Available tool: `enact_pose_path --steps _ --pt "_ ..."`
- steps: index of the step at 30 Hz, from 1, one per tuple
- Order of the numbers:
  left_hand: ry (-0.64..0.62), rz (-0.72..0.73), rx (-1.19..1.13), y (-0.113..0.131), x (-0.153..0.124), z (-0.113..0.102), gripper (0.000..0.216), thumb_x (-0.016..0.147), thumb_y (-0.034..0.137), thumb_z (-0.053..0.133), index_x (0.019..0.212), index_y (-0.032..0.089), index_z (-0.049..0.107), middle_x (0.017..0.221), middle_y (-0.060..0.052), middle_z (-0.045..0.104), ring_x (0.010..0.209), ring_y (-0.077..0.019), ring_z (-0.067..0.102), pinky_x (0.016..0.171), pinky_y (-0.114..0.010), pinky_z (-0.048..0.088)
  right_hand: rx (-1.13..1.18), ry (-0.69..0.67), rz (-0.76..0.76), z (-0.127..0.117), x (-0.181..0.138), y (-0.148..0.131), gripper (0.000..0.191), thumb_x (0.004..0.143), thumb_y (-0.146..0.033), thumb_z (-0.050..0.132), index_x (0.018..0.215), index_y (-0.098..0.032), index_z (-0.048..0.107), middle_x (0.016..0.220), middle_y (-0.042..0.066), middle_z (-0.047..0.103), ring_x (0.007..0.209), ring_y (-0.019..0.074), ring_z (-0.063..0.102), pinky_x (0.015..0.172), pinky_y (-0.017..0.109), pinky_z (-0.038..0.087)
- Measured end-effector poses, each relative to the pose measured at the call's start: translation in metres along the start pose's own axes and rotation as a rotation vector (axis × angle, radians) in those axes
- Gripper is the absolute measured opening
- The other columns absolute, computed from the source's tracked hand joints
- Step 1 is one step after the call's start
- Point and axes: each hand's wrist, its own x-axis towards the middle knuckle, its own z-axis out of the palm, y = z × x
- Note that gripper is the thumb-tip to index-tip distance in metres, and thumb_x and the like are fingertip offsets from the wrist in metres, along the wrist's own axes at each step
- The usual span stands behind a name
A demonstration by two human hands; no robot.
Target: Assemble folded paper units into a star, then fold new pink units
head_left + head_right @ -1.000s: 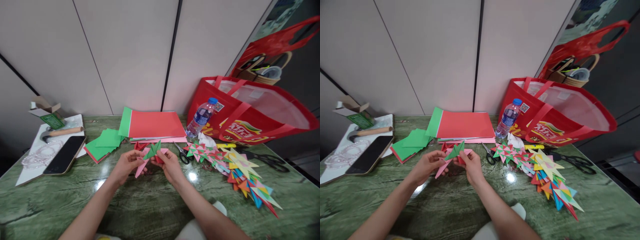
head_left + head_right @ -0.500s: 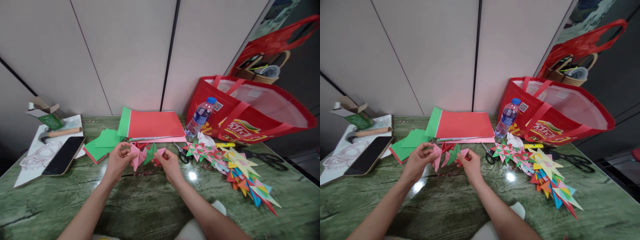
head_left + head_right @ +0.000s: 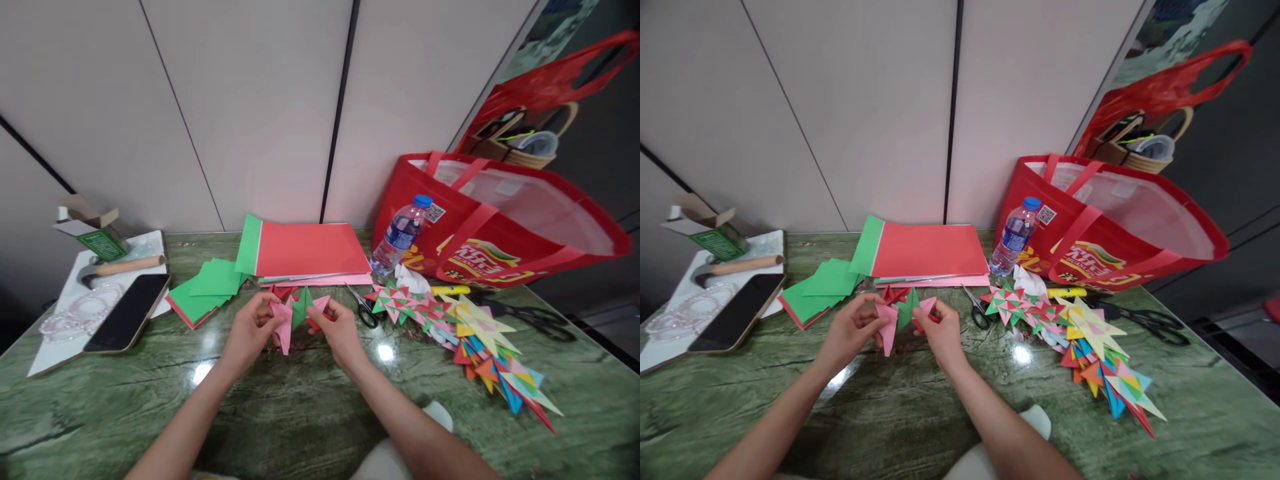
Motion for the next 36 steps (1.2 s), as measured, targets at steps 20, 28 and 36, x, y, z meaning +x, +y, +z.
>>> enact_pose_path --steps 20,28,36 --pt "0.019 0.055 0.118 -0.0050 0.0019 -0.0013 0.024 0.069 0.025 0.062 0.084 0.021 0.044 0.065 0.006 0.057 0.047 -0.0120 0.058 0.041 -0.022 0.047 -0.131 -0.074 -0.064 0.0030 -0.0048 -0.0045 0.031 0.060 -0.042 0.069 0.067 -0.015 0.058 0.061 0.000 0.058 0.056 0.0146 0.056 0.045 0.024 0.049" --pt "0.055 0.061 0.090 -0.0055 0.0015 0.0006 0.026 0.066 0.022 0.064 0.087 0.019 0.049 0.065 0.004 0.059 0.048 -0.0105 0.056 0.041 -0.020 0.046 -0.112 -0.076 -0.079 0.0039 -0.0050 -0.0049 0.031 0.058 -0.043 0.070 0.064 -0.015 0.057 0.058 -0.002 0.056 0.050 0.0120 0.051 0.044 0.025 0.048" --pt "0.138 0.028 0.041 -0.0024 0.0006 0.0037 0.036 0.060 0.022 0.068 0.092 0.017 0.053 0.059 0.007 0.052 0.050 -0.0122 0.058 0.043 -0.022 0.049 -0.108 -0.089 -0.083 0.0050 -0.0059 -0.0036 0.031 0.060 -0.043 0.069 0.067 -0.015 0.058 0.060 -0.001 0.058 0.051 0.0122 0.052 0.044 0.024 0.049"
